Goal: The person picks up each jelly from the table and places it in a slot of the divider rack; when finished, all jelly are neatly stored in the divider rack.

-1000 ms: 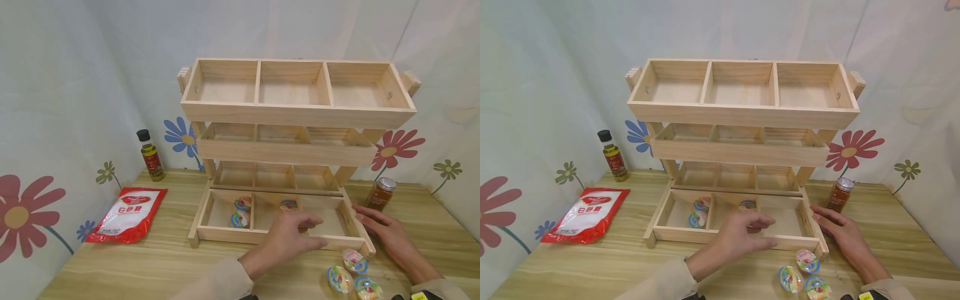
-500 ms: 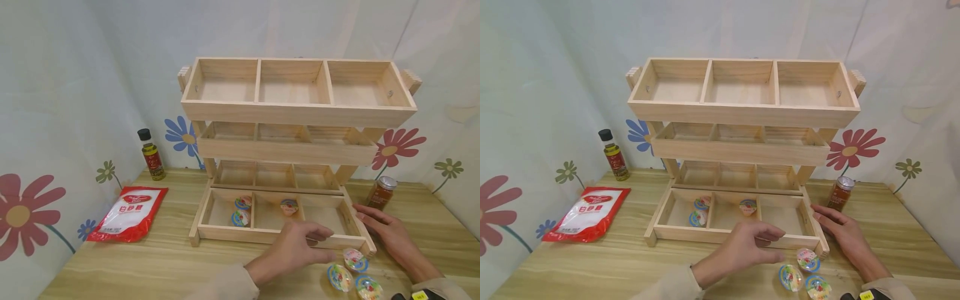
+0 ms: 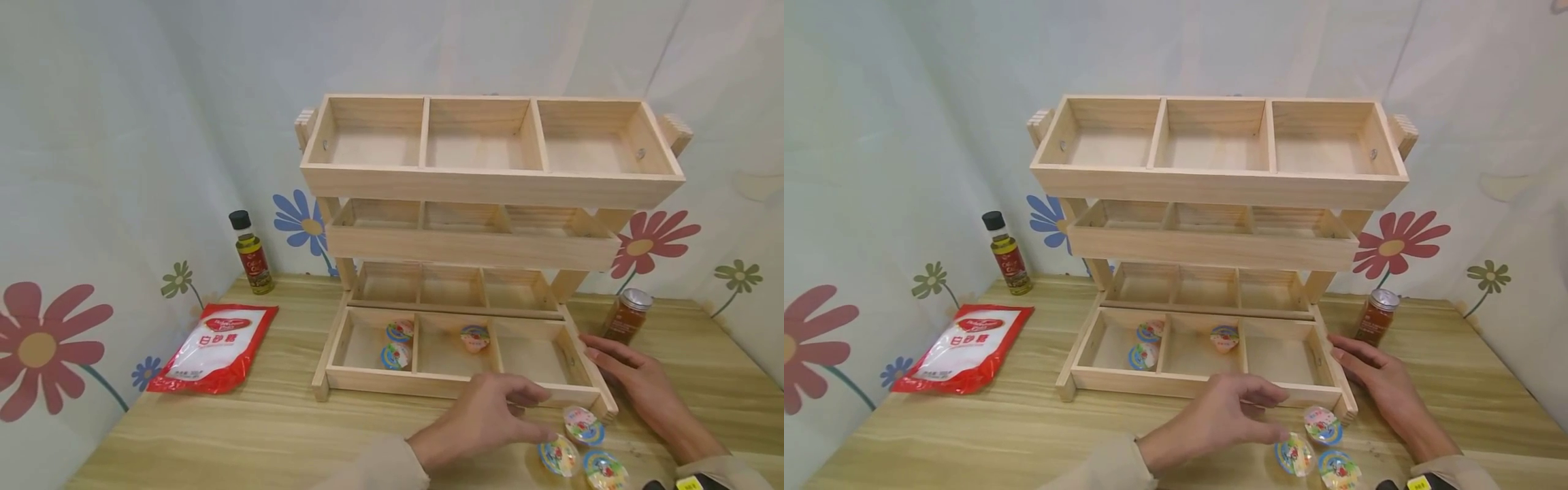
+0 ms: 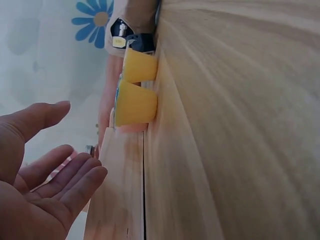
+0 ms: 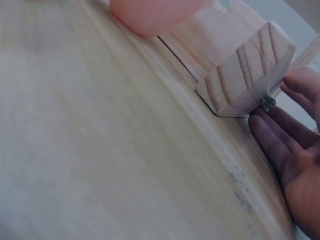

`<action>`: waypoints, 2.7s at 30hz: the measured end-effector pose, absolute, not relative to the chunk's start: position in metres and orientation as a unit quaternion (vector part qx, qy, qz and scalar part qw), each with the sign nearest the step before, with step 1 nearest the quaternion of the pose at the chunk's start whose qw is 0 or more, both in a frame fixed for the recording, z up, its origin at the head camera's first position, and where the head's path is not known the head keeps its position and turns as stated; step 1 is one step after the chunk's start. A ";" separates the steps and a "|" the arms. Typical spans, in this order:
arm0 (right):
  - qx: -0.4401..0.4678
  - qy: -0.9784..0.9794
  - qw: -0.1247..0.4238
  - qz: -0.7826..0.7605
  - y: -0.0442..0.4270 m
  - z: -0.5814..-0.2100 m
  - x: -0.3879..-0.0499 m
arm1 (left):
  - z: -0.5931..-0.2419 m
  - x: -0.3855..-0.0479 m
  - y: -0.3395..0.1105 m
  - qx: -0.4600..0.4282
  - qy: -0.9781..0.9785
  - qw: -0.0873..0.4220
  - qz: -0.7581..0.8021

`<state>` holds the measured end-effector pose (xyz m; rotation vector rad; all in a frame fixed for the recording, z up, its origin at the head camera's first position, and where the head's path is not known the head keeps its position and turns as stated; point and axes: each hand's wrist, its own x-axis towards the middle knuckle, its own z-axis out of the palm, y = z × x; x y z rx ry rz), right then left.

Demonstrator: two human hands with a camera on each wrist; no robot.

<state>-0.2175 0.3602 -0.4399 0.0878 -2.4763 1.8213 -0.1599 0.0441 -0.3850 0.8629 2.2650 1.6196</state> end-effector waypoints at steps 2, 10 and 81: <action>0.030 -0.798 0.030 0.601 0.360 -0.440 -0.218 | -0.386 -0.159 0.044 0.291 0.774 0.119 0.549; 0.038 -0.781 0.024 0.622 0.359 -0.439 -0.217 | -0.392 -0.156 0.046 0.300 0.771 0.159 0.539; 0.034 -0.789 0.031 0.612 0.356 -0.436 -0.215 | -0.364 -0.174 0.023 0.319 0.757 0.117 0.558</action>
